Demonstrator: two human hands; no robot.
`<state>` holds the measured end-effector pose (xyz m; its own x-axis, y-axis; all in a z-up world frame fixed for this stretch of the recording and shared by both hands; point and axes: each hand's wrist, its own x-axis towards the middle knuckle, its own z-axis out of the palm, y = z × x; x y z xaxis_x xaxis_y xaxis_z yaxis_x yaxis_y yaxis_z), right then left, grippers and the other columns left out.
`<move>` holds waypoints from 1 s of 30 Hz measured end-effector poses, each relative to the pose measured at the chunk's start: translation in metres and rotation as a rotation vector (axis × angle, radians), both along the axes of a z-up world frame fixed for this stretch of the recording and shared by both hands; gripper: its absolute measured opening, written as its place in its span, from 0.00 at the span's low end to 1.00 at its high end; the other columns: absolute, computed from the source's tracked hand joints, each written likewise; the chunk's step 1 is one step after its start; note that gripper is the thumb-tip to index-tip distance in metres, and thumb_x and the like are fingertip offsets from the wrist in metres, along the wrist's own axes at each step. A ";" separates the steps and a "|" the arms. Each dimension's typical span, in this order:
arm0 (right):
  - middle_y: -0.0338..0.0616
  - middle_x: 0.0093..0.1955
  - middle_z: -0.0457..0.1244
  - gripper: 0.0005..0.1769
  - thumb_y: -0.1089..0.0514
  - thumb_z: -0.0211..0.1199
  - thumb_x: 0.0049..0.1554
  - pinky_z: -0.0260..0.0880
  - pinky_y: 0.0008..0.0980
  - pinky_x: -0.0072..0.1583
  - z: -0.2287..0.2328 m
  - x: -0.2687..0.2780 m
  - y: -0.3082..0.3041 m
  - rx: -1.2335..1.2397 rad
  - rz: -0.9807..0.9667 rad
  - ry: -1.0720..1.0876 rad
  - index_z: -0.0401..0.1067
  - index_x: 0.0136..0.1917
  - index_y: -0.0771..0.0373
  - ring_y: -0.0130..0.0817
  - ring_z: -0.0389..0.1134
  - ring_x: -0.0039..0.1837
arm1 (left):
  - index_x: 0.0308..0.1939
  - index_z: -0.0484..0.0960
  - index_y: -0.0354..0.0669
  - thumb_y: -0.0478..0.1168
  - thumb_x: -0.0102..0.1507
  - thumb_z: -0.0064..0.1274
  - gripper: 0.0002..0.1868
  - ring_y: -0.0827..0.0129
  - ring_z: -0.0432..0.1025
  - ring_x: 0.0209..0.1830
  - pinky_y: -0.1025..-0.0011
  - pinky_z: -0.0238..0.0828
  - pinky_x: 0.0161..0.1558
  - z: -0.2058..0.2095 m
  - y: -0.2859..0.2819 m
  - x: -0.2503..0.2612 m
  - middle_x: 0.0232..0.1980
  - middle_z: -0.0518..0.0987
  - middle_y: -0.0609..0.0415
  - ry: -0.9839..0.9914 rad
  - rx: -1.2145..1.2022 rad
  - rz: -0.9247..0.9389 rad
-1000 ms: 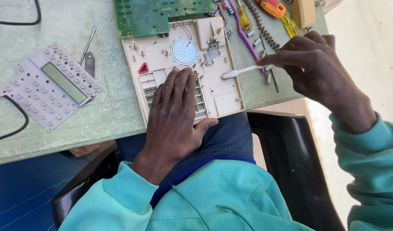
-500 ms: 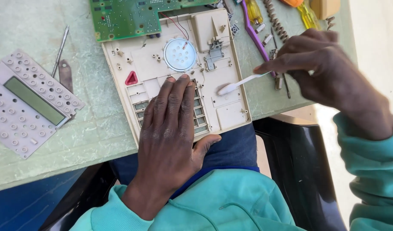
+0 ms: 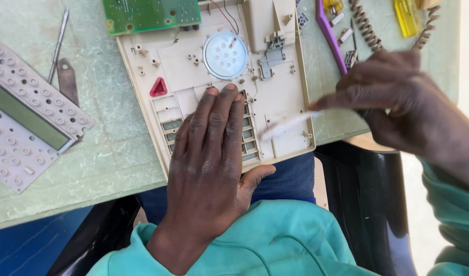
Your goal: Cleaning the internal circuit board and plastic casing of an electronic device using a toothbrush to remove dust and debris.
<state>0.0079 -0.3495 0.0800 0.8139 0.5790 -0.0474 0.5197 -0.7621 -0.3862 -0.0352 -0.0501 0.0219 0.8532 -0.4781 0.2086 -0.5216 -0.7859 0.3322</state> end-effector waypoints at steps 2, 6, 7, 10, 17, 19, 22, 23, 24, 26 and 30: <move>0.34 0.40 0.69 0.31 0.75 0.52 0.56 0.50 0.42 0.55 0.002 0.001 -0.011 -0.041 -0.001 0.032 0.80 0.60 0.44 0.33 0.62 0.46 | 0.78 0.60 0.36 0.76 0.60 0.62 0.59 0.52 0.54 0.83 0.55 0.58 0.77 -0.002 0.000 0.003 0.82 0.60 0.46 -0.004 0.002 0.006; 0.35 0.51 0.71 0.31 0.81 0.60 0.56 0.57 0.44 0.62 0.003 0.000 -0.015 -0.116 -0.085 -0.043 0.82 0.60 0.48 0.38 0.66 0.55 | 0.78 0.61 0.34 0.76 0.58 0.66 0.62 0.52 0.56 0.82 0.56 0.60 0.77 -0.002 0.001 0.001 0.81 0.61 0.45 -0.016 0.012 -0.007; 0.35 0.51 0.71 0.31 0.81 0.60 0.56 0.57 0.44 0.62 0.004 -0.003 -0.014 -0.123 -0.092 -0.045 0.82 0.60 0.48 0.38 0.66 0.55 | 0.78 0.61 0.34 0.76 0.58 0.66 0.62 0.52 0.56 0.82 0.56 0.60 0.77 -0.001 0.000 0.000 0.81 0.61 0.45 -0.018 0.005 -0.014; 0.26 0.46 0.70 0.30 0.68 0.64 0.55 0.52 0.43 0.59 0.009 0.006 -0.013 -0.172 0.019 0.068 0.79 0.61 0.34 0.36 0.60 0.53 | 0.77 0.62 0.33 0.75 0.59 0.65 0.60 0.50 0.56 0.82 0.55 0.61 0.75 0.000 0.002 0.005 0.80 0.61 0.44 -0.036 0.005 -0.002; 0.25 0.43 0.70 0.33 0.72 0.57 0.56 0.49 0.46 0.60 0.015 0.010 0.000 -0.229 0.096 0.079 0.80 0.60 0.32 0.35 0.64 0.51 | 0.77 0.61 0.34 0.78 0.57 0.66 0.63 0.52 0.56 0.82 0.57 0.60 0.76 -0.002 0.001 0.003 0.81 0.61 0.46 -0.029 0.011 -0.003; 0.24 0.46 0.70 0.30 0.69 0.57 0.58 0.46 0.42 0.55 0.013 0.004 -0.002 -0.162 0.088 0.144 0.79 0.63 0.35 0.33 0.63 0.53 | 0.77 0.62 0.34 0.77 0.57 0.65 0.62 0.52 0.57 0.81 0.57 0.60 0.76 -0.003 0.001 0.002 0.80 0.63 0.45 -0.023 -0.007 -0.004; 0.33 0.46 0.74 0.23 0.69 0.62 0.57 0.73 0.39 0.53 0.011 0.004 -0.012 -0.138 0.016 0.140 0.82 0.56 0.41 0.33 0.71 0.47 | 0.76 0.64 0.33 0.77 0.58 0.67 0.62 0.52 0.55 0.82 0.57 0.61 0.76 -0.003 0.004 0.001 0.80 0.62 0.46 -0.036 0.012 0.000; 0.35 0.45 0.73 0.23 0.71 0.61 0.57 0.71 0.39 0.52 0.010 -0.001 -0.009 -0.111 -0.007 0.130 0.82 0.56 0.44 0.34 0.70 0.47 | 0.77 0.63 0.34 0.77 0.58 0.67 0.61 0.52 0.55 0.82 0.56 0.61 0.77 -0.002 0.005 0.001 0.80 0.62 0.45 -0.028 -0.001 -0.009; 0.38 0.44 0.72 0.24 0.74 0.61 0.57 0.70 0.39 0.50 0.009 -0.006 -0.008 -0.085 -0.030 0.120 0.82 0.56 0.47 0.36 0.69 0.46 | 0.77 0.62 0.34 0.76 0.59 0.68 0.61 0.51 0.55 0.82 0.55 0.61 0.77 -0.001 0.003 0.001 0.81 0.61 0.45 -0.019 -0.015 -0.019; 0.33 0.44 0.71 0.24 0.68 0.62 0.58 0.64 0.38 0.53 0.006 -0.017 -0.014 -0.125 -0.049 0.131 0.80 0.59 0.41 0.33 0.67 0.47 | 0.77 0.62 0.34 0.76 0.60 0.65 0.60 0.52 0.56 0.82 0.55 0.61 0.77 -0.003 0.001 0.002 0.81 0.62 0.45 -0.032 -0.017 -0.032; 0.26 0.48 0.73 0.23 0.58 0.67 0.58 0.66 0.47 0.60 0.012 -0.032 -0.047 -0.440 -0.135 0.034 0.79 0.60 0.28 0.36 0.68 0.55 | 0.78 0.61 0.35 0.79 0.59 0.63 0.62 0.53 0.54 0.83 0.56 0.60 0.76 -0.005 0.001 0.000 0.82 0.60 0.47 -0.022 0.039 -0.002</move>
